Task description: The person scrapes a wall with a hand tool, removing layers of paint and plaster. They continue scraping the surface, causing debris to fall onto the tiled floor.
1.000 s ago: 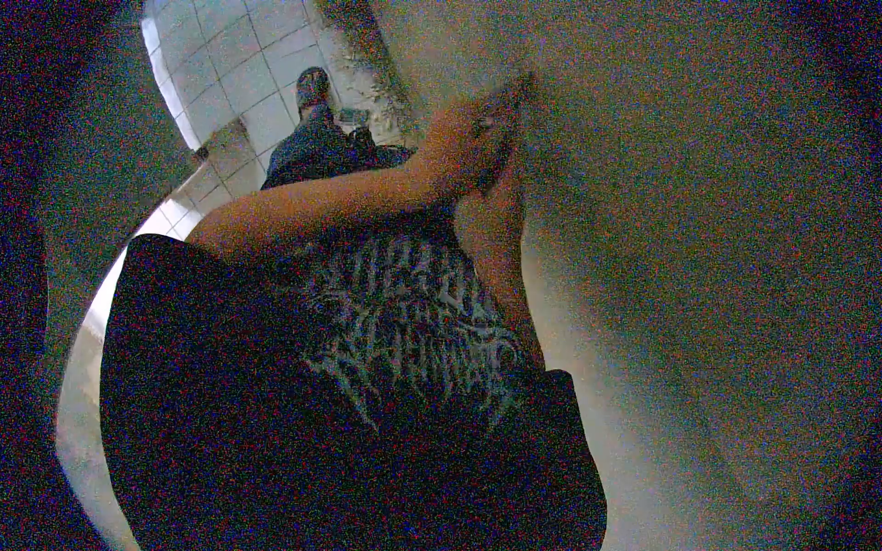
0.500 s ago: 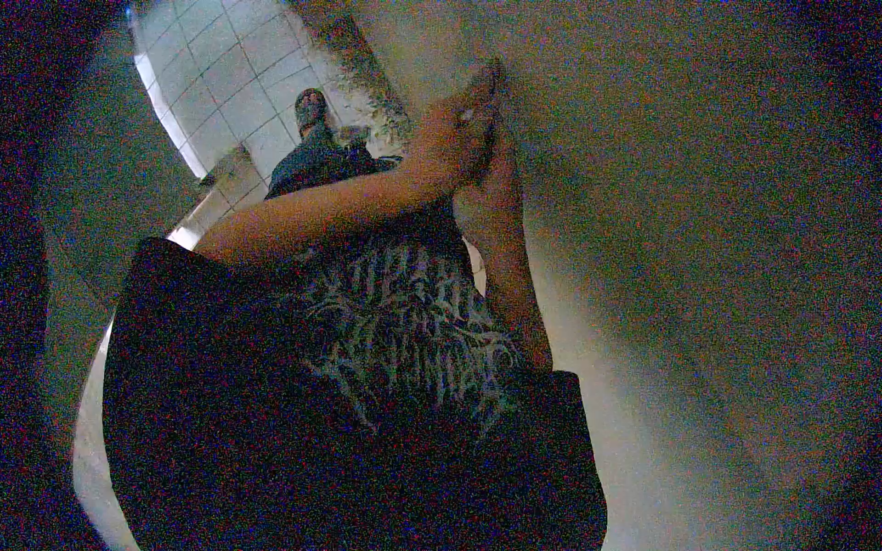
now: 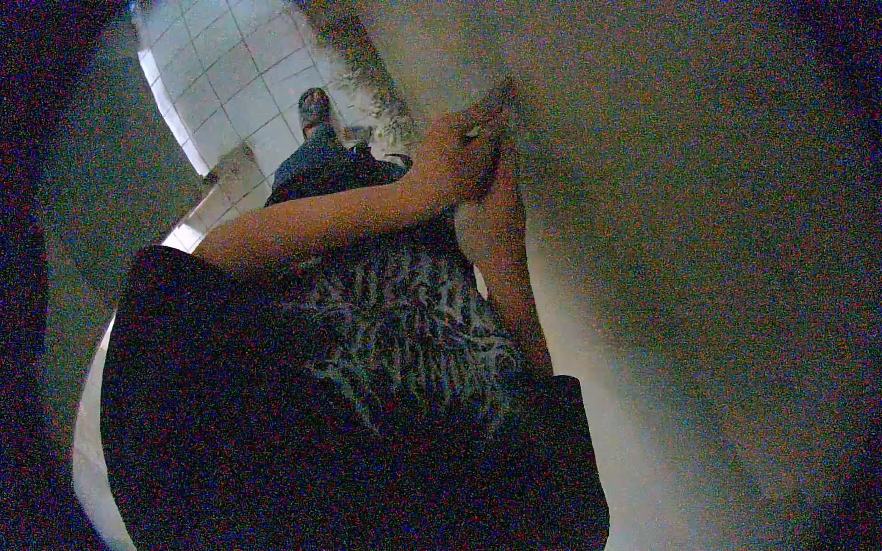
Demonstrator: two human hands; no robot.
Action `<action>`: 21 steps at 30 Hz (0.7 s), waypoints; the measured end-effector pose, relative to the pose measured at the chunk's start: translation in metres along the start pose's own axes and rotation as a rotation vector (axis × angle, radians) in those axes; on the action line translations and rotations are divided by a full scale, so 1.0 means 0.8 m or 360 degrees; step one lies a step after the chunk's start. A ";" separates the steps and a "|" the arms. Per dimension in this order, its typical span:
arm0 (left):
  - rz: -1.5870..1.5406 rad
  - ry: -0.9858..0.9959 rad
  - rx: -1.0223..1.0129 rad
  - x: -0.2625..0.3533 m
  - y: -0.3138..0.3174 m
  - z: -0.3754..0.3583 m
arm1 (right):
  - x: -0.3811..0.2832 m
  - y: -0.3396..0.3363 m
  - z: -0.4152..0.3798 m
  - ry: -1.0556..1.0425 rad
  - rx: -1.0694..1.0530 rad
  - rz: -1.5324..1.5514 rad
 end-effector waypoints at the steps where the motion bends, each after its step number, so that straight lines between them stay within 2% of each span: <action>1: -0.0002 0.0005 -0.0009 -0.005 0.000 0.006 | 0.005 0.002 0.008 -0.0046 0.0043 -0.0082; 3: 0.0087 -0.0140 -0.0125 -0.012 -0.001 0.008 | 0.013 0.003 -0.002 -0.0033 0.0089 -0.0179; 6: 0.0060 -0.0325 -0.0292 0.011 -0.017 0.009 | 0.003 0.006 0.005 -0.0119 0.0084 0.0011; 7: 0.0068 -0.0322 -0.0286 0.003 -0.012 0.010 | -0.001 0.002 0.004 -0.0020 0.0034 -0.0044; 9: -0.0039 0.0082 0.0050 -0.008 -0.003 0.013 | 0.003 0.005 0.008 0.0081 -0.0002 -0.0094; 11: 0.0013 -0.0001 -0.0101 -0.008 -0.004 0.002 | 0.010 0.009 0.004 -0.0532 0.0345 -0.0352; 12: 0.0087 -0.0049 -0.0220 -0.005 -0.010 0.007 | 0.004 0.007 0.004 -0.0548 0.0339 -0.0352; 14: 0.0118 0.0041 -0.0104 -0.020 -0.001 0.005 | -0.002 0.006 0.000 -0.0090 0.0069 -0.0111; 16: 0.0138 0.0141 -0.0017 -0.029 -0.001 0.014 | 0.019 0.019 0.020 -0.0157 0.0124 -0.0065; 18: 0.0205 -0.0134 -0.0193 -0.030 -0.005 0.013 | 0.020 0.016 0.005 -0.0168 0.0172 -0.0047; 19: 0.0205 -0.0140 -0.0186 -0.023 -0.006 0.012 | 0.000 0.009 -0.006 -0.0037 0.0134 -0.0069; 21: -0.0067 0.0034 -0.0073 -0.005 -0.011 0.007 | -0.010 0.012 -0.004 0.0043 0.0081 -0.0073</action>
Point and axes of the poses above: each hand's wrist, its own z-axis towards the middle knuckle, its own y-axis out of the palm, x = y × z, the point moved 2 cm from there along z, towards the middle knuckle, and after that the axes turned 11 degrees about y, right-handed, at the moved point
